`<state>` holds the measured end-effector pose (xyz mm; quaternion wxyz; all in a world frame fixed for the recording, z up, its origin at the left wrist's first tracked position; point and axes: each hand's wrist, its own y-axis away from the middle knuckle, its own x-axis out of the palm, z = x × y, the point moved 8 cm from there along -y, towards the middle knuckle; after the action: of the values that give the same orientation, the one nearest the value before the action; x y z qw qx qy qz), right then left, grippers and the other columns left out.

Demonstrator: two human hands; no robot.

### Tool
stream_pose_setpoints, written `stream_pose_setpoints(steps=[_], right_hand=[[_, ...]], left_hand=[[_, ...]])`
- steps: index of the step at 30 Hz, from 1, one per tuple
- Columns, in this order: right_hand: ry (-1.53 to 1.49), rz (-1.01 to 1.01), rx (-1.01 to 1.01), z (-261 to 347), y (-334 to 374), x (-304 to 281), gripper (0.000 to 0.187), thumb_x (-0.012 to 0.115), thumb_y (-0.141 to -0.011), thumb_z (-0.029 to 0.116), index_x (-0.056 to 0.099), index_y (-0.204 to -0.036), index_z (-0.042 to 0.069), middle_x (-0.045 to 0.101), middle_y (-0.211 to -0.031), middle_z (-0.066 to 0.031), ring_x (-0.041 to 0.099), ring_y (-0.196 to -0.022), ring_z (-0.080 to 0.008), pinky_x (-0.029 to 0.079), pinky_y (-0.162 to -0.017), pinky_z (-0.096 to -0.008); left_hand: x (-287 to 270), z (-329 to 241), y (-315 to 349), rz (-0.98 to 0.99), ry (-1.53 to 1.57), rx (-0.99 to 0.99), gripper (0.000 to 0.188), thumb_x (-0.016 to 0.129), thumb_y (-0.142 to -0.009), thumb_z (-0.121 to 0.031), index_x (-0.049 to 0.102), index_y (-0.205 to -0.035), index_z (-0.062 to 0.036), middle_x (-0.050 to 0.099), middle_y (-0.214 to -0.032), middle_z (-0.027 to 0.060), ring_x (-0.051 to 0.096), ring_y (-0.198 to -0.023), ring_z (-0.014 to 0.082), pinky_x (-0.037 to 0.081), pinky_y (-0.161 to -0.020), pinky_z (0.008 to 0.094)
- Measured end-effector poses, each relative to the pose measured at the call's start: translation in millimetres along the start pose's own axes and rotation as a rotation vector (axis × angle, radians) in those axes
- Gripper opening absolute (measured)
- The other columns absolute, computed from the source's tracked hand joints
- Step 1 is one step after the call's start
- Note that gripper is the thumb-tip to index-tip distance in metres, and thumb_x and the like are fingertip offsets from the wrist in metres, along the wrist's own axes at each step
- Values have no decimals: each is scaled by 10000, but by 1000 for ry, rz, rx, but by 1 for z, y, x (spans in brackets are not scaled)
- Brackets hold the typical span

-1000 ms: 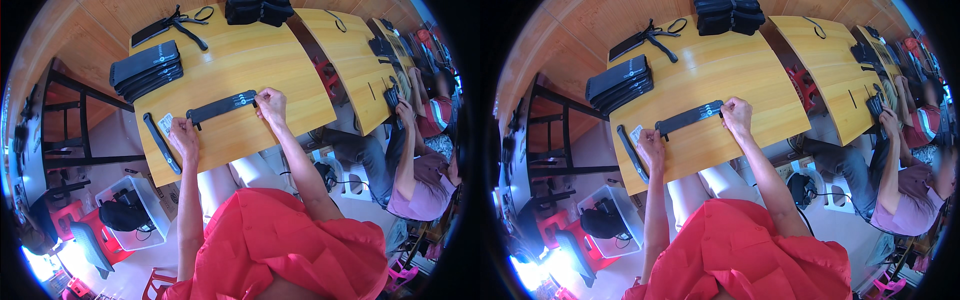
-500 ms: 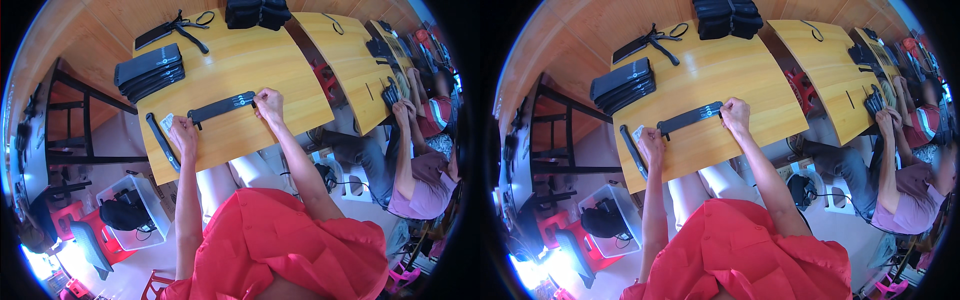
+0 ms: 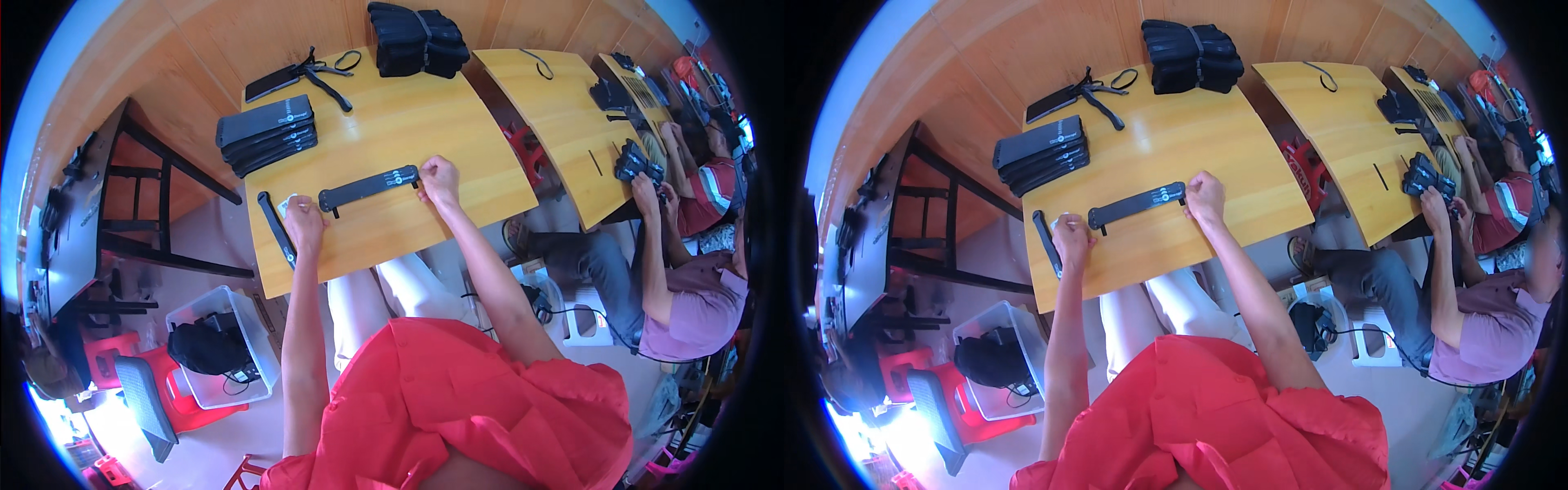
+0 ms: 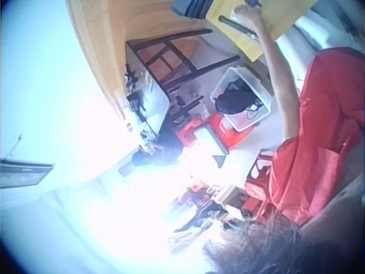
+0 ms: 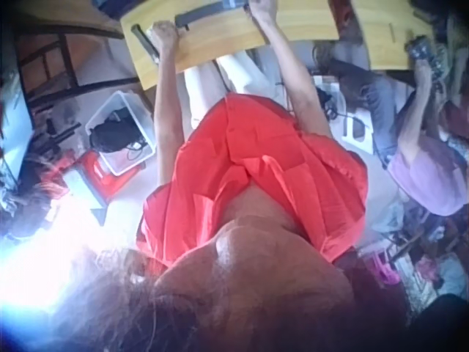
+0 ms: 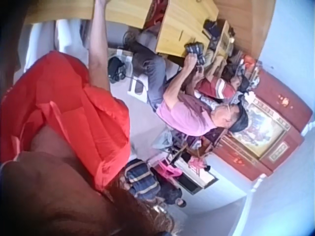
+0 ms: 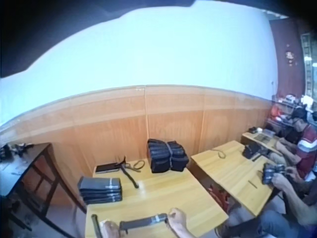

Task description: The person is packaging watch straps by inserting them into a plastic holder and organizing them.

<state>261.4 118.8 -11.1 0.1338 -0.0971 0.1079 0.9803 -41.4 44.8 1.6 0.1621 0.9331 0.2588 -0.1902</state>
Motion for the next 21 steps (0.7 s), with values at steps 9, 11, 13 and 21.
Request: stream_pose_setpoints(steps=[9,11,13,21], right_hand=[[893,68,-928,45,80,45,471,545,-848,266,428,-1244,40,367,-1348,-132,339,-1256,-268,272,-1006,-503],[937,157,-903,33,82,55,551,524,-856,318,351,-1301,44,303,-1391,-120,288,-1287,-258,226,-1032,-498],[1028,244,-864,22,78,63,632,446,-881,425,266,-1371,69,224,-1447,-92,228,-1325,-232,173,-1063,-487],[1025,273,-908,25,72,56,623,443,-880,433,295,-1359,63,254,-1435,-90,252,-1313,-224,194,-1057,-494]], left_hand=[[40,-45,68,-29,-738,810,639,534,-843,-336,306,-1344,-10,272,-1411,171,273,-1301,314,223,-1038,486],[49,-34,65,33,-801,771,680,513,-846,-386,265,-1365,-24,221,-1436,150,215,-1326,299,174,-1046,516],[55,-27,62,102,-864,727,721,493,-848,-437,225,-1385,-38,171,-1461,128,157,-1350,285,126,-1053,546],[46,-30,61,45,-813,727,742,524,-812,-497,285,-1372,-73,198,-1433,198,182,-1323,368,165,-1053,510]])
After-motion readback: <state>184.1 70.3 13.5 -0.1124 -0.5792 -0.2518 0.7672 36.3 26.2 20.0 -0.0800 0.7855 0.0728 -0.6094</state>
